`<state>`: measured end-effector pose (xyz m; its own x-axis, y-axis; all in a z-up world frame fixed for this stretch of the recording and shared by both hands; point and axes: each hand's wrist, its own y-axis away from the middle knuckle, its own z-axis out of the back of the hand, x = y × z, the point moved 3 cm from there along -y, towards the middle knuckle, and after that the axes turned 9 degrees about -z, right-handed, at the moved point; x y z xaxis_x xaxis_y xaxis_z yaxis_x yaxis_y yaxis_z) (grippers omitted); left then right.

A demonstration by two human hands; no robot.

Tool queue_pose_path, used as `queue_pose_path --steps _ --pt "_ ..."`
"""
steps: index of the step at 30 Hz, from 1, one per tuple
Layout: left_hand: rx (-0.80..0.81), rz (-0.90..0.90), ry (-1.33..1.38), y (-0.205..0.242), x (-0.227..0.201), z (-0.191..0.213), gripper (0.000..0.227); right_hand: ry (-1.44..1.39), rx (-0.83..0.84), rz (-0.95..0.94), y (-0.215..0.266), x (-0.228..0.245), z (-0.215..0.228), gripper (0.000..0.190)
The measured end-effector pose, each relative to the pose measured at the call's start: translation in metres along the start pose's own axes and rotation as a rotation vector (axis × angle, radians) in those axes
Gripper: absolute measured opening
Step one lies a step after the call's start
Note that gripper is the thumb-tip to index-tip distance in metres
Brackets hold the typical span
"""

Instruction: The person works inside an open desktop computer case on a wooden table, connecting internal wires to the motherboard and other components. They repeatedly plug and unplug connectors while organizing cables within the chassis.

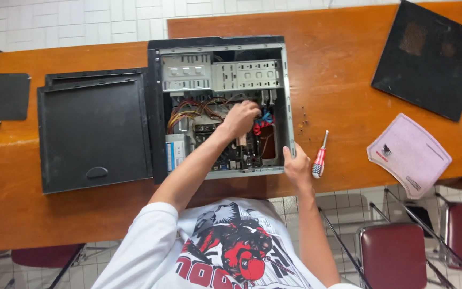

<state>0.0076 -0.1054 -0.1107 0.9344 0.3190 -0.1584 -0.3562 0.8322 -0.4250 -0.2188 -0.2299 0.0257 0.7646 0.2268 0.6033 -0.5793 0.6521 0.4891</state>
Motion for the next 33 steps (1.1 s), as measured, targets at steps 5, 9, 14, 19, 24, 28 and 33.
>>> queue_pose_path --steps 5,9,14,19,24,28,33 --pt "0.419 0.185 0.119 -0.009 0.050 -0.044 0.031 -0.039 -0.011 0.007 -0.023 -0.020 -0.011 0.046" --pt "0.671 0.230 0.294 -0.028 0.042 0.036 0.085 -0.047 0.004 0.013 -0.017 -0.013 -0.007 0.046" --pt "0.721 0.349 0.259 -0.005 0.056 0.015 0.096 -0.056 0.005 0.034 -0.027 -0.025 -0.010 0.045" --pt "0.741 0.398 0.243 0.002 0.070 -0.004 0.083 -0.059 0.013 0.054 -0.025 -0.023 -0.008 0.046" --pt "0.770 0.409 0.204 -0.001 0.069 0.006 0.046 -0.054 0.030 0.063 -0.036 -0.034 -0.010 0.046" --pt "0.777 0.418 0.277 0.000 0.069 0.031 0.040 -0.055 0.035 0.052 -0.030 -0.030 -0.010 0.047" --pt "0.746 0.424 0.375 0.008 0.075 0.026 0.043 -0.060 0.027 0.054 -0.034 -0.035 -0.011 0.046"
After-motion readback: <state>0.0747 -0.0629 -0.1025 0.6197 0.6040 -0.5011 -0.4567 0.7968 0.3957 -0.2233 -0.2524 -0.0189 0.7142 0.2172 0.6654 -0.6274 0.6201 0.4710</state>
